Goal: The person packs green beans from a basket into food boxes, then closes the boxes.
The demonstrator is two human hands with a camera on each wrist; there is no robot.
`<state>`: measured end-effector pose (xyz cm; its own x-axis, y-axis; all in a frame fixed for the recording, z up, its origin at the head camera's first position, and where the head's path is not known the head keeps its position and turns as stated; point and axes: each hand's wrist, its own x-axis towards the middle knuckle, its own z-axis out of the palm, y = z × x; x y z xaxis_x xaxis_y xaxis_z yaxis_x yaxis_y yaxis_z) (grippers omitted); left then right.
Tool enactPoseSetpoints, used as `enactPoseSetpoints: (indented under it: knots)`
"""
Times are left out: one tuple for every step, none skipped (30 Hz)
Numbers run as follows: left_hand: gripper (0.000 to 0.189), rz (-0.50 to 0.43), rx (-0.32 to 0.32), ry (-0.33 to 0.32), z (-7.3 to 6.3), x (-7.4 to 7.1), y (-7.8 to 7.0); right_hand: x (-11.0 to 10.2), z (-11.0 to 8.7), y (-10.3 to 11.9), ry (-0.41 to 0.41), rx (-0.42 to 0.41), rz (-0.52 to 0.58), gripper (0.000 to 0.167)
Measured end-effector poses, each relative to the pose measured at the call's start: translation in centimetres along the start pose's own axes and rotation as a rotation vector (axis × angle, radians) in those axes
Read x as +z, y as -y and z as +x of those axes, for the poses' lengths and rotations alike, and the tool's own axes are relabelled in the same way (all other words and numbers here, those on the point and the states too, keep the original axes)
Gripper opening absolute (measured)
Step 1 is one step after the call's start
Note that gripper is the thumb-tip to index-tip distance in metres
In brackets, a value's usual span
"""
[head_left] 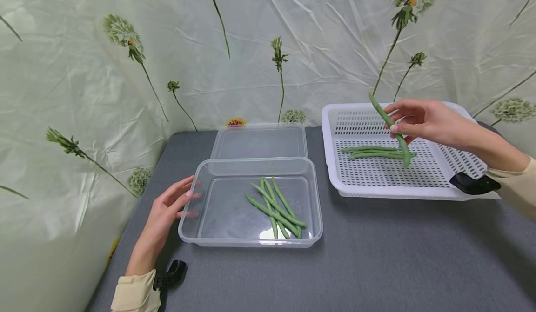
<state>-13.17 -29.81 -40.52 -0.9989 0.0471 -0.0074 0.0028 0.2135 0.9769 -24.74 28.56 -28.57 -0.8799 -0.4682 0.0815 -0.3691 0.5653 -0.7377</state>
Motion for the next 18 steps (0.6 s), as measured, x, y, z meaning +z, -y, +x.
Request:
enactPoseSetpoints:
  knots:
    - [0.047, -0.001, -0.001, -0.001, 0.0, 0.0, 0.0, 0.1, -0.1, 0.2, -0.009, 0.002, 0.014, 0.037]
    - [0.047, 0.000, -0.002, 0.000, 0.0, 0.0, -0.1, 0.3, -0.1, 0.4, -0.020, 0.001, 0.027, 0.037]
    - [0.047, 0.002, -0.002, -0.001, 0.0, 0.0, -0.1, 0.5, -0.2, 0.6, -0.033, 0.002, 0.041, 0.037]
    - [0.047, 0.003, -0.003, -0.002, 0.0, 0.0, -0.1, 0.7, -0.3, 0.8, -0.047, 0.001, 0.052, 0.037]
    - [0.047, 0.003, -0.004, -0.003, 0.0, 0.0, -0.1, 1.0, -0.4, 1.0, -0.062, -0.001, 0.069, 0.037]
    - [0.047, 0.004, -0.004, -0.003, 0.1, 0.0, -0.1, 1.3, -0.4, 1.2, -0.081, -0.007, 0.081, 0.037]
    - [0.047, 0.003, -0.005, -0.003, 0.1, 0.0, -0.1, 1.6, -0.6, 1.4, -0.096, -0.013, 0.096, 0.038]
    - [0.047, 0.003, -0.004, -0.002, 0.1, -0.1, 0.0, 2.0, -0.7, 1.5, -0.110, -0.021, 0.116, 0.039]
    - [0.047, 0.001, -0.005, -0.001, 0.1, 0.0, 0.0, 2.4, -0.7, 1.7, -0.124, -0.027, 0.135, 0.039]
    - [0.047, -0.002, -0.005, -0.001, 0.1, 0.0, 0.0, 2.7, -0.9, 1.9, -0.141, -0.033, 0.151, 0.039]
    - [0.047, -0.004, -0.004, 0.000, 0.2, 0.0, 0.0, 3.2, -1.0, 2.1, -0.163, -0.034, 0.164, 0.040]
    - [0.046, -0.004, -0.003, 0.000, 0.2, 0.0, 0.1, 3.6, -1.0, 2.3, -0.188, -0.038, 0.172, 0.040]
    - [0.046, -0.005, -0.002, -0.001, 0.2, 0.0, 0.1, 4.0, -1.1, 2.4, -0.213, -0.041, 0.181, 0.040]
    - [0.046, -0.005, -0.002, -0.002, 0.1, 0.0, 0.1, 4.5, -1.2, 2.6, -0.242, -0.044, 0.186, 0.040]
    - [0.046, -0.004, -0.001, -0.004, 0.1, 0.0, 0.1, 4.9, -1.2, 2.8, -0.270, -0.045, 0.194, 0.040]
    - [0.046, -0.002, 0.000, -0.006, 0.1, 0.0, 0.1, 5.3, -1.3, 3.0, -0.296, -0.050, 0.199, 0.041]
    - [0.046, -0.001, 0.000, -0.008, 0.1, 0.1, 0.1, 5.7, -1.4, 3.2, -0.320, -0.060, 0.206, 0.041]
    - [0.046, 0.000, 0.001, -0.009, 0.0, 0.1, 0.1, 6.1, -1.4, 3.4, -0.338, -0.078, 0.217, 0.042]
